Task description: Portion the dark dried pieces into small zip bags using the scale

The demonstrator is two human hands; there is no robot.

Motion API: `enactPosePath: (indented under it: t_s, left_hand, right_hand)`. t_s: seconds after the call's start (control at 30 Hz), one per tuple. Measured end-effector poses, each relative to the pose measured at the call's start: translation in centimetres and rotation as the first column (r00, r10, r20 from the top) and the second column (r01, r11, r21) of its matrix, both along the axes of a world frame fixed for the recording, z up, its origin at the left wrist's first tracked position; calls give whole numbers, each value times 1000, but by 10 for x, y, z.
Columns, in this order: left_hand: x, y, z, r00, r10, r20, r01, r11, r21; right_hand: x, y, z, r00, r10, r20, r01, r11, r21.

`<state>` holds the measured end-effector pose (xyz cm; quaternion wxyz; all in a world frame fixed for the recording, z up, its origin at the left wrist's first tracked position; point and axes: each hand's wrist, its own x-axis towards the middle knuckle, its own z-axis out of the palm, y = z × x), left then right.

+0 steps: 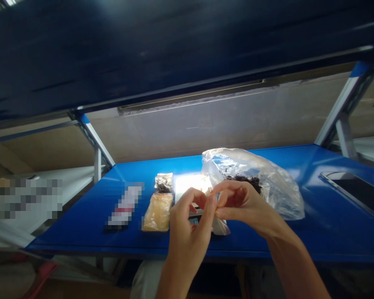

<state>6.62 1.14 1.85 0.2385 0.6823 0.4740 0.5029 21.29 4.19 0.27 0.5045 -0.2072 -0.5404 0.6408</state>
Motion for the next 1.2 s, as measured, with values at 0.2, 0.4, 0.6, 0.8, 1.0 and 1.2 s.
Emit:
enactPosePath:
  t_s: [0.2,0.4,0.6,0.8,1.0,1.2]
  left_hand:
    - [-6,4,1,990,-140,16,141,984,-110]
    - [-11,7,3,983,-183,31,185,979,-82]
    - [-15,3,6,996,-60,-63,60,998,6]
    - [-18,2,6,994,-12,-110,15,1000,21]
    - [-12,-4,7,1000,11,-6,-11,998,57]
    - [-7,-1,3,995,102,-21,-100,992,82]
  right_hand:
    - [0,0,0,996,78,37,-77,997,-5]
    - [1,-2,4,991,-7,130,-4,996,84]
    - [-1,-9,10,941,-233,244,194,966,173]
    - [-1,-17,14,789,-466,401,343,875,341]
    - [-3,-26,19,693,-601,399,392,778,491]
    - [-13,-24,16,642,-675,362,419,705,572]
